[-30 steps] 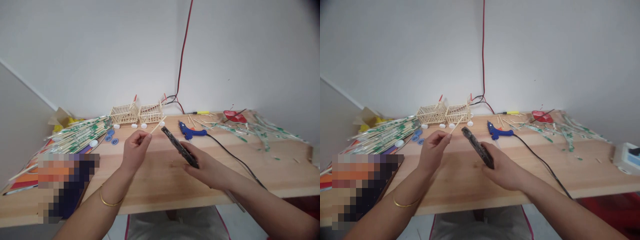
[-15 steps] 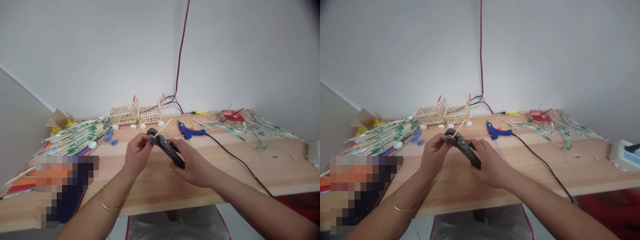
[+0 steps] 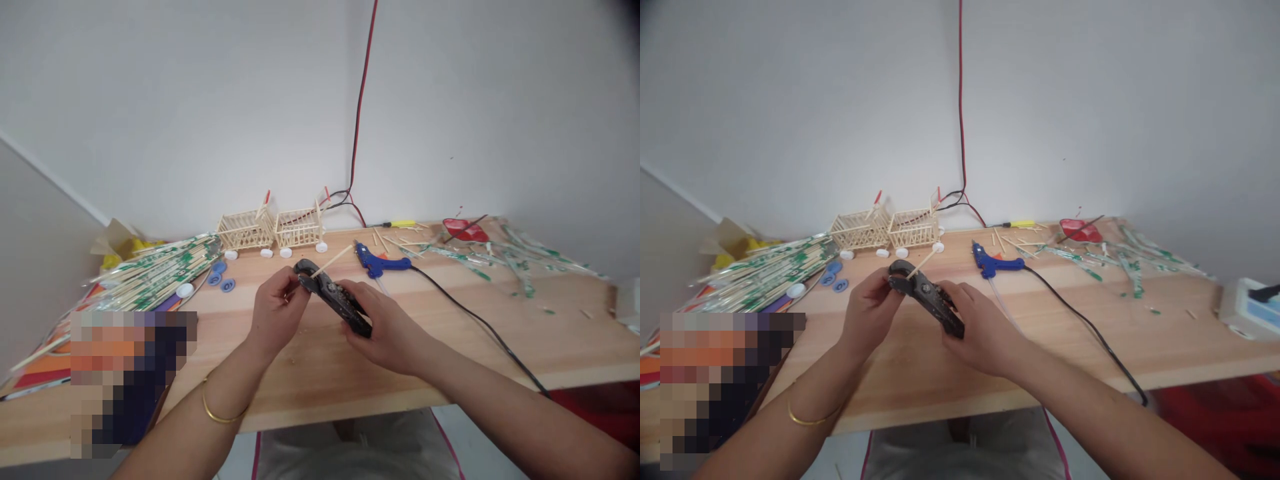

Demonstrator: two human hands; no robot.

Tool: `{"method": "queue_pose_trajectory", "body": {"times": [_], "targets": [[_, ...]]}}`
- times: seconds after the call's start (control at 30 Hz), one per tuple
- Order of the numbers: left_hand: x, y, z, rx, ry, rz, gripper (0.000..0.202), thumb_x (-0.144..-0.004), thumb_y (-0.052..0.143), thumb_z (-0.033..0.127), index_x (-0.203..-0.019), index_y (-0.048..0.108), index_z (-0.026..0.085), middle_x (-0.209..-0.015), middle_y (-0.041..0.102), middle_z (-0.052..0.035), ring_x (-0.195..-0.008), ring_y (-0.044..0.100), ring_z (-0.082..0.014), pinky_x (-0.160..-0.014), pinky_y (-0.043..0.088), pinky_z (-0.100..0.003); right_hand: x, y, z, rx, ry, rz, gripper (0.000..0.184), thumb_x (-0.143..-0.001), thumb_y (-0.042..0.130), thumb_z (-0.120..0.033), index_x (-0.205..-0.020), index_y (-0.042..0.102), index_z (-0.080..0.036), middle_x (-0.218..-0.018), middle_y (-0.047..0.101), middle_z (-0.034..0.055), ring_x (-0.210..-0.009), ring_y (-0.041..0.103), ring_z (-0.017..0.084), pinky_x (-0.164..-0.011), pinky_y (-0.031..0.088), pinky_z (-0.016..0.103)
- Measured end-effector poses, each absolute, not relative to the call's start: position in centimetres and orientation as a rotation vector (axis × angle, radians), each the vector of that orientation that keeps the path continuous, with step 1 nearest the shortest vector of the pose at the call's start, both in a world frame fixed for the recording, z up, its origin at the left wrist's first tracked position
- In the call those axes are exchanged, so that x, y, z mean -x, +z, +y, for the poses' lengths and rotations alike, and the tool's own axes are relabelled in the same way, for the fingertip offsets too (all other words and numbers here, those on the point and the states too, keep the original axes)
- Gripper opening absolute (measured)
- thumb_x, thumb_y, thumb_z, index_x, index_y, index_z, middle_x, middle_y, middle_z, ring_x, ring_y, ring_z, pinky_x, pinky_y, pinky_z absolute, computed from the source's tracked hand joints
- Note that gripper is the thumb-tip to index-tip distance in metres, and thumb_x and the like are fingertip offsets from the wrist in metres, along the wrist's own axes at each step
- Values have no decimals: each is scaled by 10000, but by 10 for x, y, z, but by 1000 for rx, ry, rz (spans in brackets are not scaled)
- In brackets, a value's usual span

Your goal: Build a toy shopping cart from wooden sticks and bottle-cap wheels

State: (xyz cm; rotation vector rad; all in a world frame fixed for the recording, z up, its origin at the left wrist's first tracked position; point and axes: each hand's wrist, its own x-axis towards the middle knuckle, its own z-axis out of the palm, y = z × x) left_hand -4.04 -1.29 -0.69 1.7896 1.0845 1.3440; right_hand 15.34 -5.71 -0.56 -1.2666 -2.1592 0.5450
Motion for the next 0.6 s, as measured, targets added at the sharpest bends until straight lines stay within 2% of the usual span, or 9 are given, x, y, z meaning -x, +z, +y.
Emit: {"method": "queue_pose_trajectory", "body": {"times": [0.43, 0.53, 0.6], "targets": [[40, -3, -14, -1859, 1264, 1178, 139, -829, 549, 245, -740, 618, 165, -682, 596, 9, -636, 512, -110, -624, 416, -223, -153, -10, -54, 1290, 589, -2131, 461, -791, 515, -172, -1247, 458, -199, -1107, 634, 92, -994, 593, 219, -845, 447, 342], [40, -5, -13, -1868, 1255, 1207, 140, -835, 552, 249, -756, 634, 168, -670, 595, 16, -629, 514, -107, -607, 403, -213, -151, -9, -53, 1362, 618, -2136, 378, -808, 513, -205, -1185, 501, -195, -1020, 656, 82, -907, 606, 214, -769, 433, 318], [40, -7, -11, -1869, 1238, 1238, 143, -837, 554, 248, -762, 646, 167, -673, 609, 11, -626, 521, -108, -599, 397, -211, -151, -8, -52, 1463, 644, -2147, 259, -822, 515, -244, -1074, 547, -194, -924, 666, 68, -814, 606, 203, -689, 403, 291]]}}
